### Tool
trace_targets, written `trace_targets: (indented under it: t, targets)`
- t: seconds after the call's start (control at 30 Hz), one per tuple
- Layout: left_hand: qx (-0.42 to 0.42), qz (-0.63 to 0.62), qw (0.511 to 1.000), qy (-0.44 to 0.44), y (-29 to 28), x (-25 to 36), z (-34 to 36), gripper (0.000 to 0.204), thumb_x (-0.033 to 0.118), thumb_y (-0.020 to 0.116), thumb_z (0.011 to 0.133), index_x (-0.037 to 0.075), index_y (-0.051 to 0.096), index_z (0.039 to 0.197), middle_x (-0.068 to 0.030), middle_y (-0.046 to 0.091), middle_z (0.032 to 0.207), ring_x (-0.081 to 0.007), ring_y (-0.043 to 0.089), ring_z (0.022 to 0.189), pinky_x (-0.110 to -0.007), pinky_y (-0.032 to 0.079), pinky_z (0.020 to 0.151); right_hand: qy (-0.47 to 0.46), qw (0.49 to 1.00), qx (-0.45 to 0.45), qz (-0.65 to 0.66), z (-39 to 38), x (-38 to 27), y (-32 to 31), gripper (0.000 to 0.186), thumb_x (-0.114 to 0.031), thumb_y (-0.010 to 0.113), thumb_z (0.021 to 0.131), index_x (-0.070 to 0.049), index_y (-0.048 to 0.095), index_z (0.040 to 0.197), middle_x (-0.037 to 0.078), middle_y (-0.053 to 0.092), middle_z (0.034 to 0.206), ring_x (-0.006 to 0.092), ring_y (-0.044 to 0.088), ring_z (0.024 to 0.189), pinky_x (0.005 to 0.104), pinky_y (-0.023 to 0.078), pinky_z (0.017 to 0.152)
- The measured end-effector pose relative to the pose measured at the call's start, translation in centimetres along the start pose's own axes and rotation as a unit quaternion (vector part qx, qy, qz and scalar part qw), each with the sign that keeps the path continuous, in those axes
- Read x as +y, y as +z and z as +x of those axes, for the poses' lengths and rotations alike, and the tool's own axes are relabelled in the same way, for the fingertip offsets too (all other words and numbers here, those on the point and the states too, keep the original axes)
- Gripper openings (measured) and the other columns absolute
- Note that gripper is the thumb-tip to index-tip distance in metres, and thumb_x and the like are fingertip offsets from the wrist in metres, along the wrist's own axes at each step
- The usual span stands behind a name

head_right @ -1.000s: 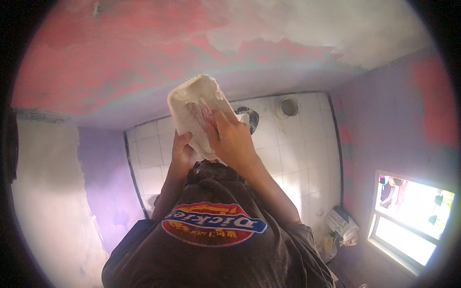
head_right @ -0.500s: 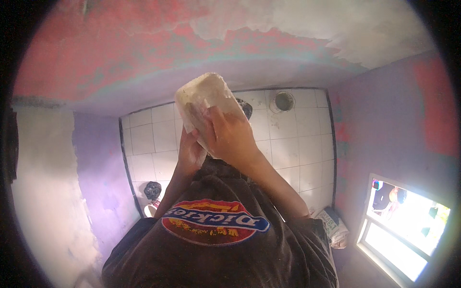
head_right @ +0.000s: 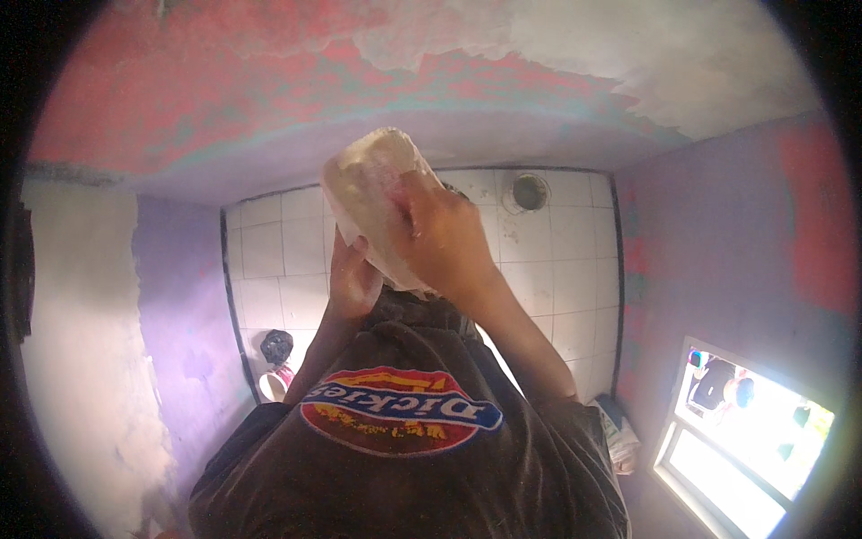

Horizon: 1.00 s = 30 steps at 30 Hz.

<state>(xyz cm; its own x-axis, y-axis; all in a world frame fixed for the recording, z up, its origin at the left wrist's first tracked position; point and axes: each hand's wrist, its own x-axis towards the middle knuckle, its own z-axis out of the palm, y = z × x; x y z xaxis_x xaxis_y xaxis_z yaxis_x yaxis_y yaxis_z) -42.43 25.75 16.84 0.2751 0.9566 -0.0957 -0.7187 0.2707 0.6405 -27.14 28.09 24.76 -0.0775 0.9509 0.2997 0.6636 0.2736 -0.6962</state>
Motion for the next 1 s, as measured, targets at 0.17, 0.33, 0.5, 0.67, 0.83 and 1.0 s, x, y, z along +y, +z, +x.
trace_targets:
  t: [0.17,0.33,0.5,0.67,0.83,1.0]
  targets:
    - [0.01,-0.002,1.0,0.013,2.6,0.2,-1.2,0.072,0.018,0.056,0.09,0.006,0.016,0.148,-0.0142,0.038,0.14,-0.0276,0.039,0.132,-0.043,0.034,0.109,0.008,0.999,0.036,-0.01,-0.8,0.1,-0.8,0.016,-0.012,0.064,0.083,-0.004,0.056,0.093,0.015,0.062,0.069,0.0347,0.065,0.065,0.0416,0.051,0.055]
    - [0.045,0.014,0.999,0.022,8.0,2.3,-4.1,0.075,0.02,0.059,0.088,0.005,0.017,0.147,-0.0155,0.038,0.139,-0.0279,0.04,0.13,-0.042,0.034,0.108,0.009,0.997,0.024,-0.076,-0.1,-4.0,-9.5,0.013,-0.011,0.059,0.085,-0.004,0.055,0.095,0.016,0.061,0.068,0.0344,0.063,0.062,0.0447,0.05,0.055]
    - [0.084,0.101,0.99,0.06,9.7,2.5,-3.8,0.083,0.026,0.067,0.086,0.002,0.015,0.146,-0.0171,0.041,0.135,-0.0302,0.042,0.13,-0.043,0.038,0.107,-0.047,0.989,-0.016,-0.137,-2.0,-2.0,-6.9,0.02,-0.01,0.06,0.085,-0.001,0.053,0.102,0.015,0.06,0.065,0.0348,0.063,0.061,0.0441,0.049,0.056]
    - [0.102,0.039,0.993,0.039,8.2,-0.1,-3.3,0.081,0.018,0.065,0.087,0.002,0.012,0.147,-0.0182,0.038,0.138,-0.0296,0.041,0.129,-0.042,0.037,0.108,0.086,0.995,-0.055,-0.022,-2.9,-0.5,-5.6,0.021,-0.013,0.061,0.086,-0.001,0.053,0.101,0.019,0.063,0.07,0.0378,0.064,0.064,0.0456,0.05,0.057]
    - [0.101,-0.019,0.995,-0.02,7.3,-1.2,-4.1,0.076,0.014,0.06,0.089,0.001,0.012,0.147,-0.0179,0.039,0.138,-0.0282,0.042,0.129,-0.042,0.037,0.108,0.104,0.995,-0.011,0.007,-1.7,-2.4,-7.9,0.017,-0.015,0.062,0.086,-0.001,0.055,0.093,0.019,0.064,0.072,0.0391,0.064,0.065,0.0442,0.05,0.058]
    - [0.068,-0.018,0.997,-0.039,9.0,0.1,-4.5,0.073,0.013,0.06,0.088,0.0,0.018,0.145,-0.0167,0.042,0.136,-0.0262,0.046,0.127,-0.04,0.039,0.106,0.045,0.999,-0.011,-0.021,-2.8,-2.6,-7.8,0.014,-0.012,0.062,0.086,-0.003,0.055,0.093,0.017,0.065,0.074,0.0371,0.064,0.065,0.043,0.05,0.057]
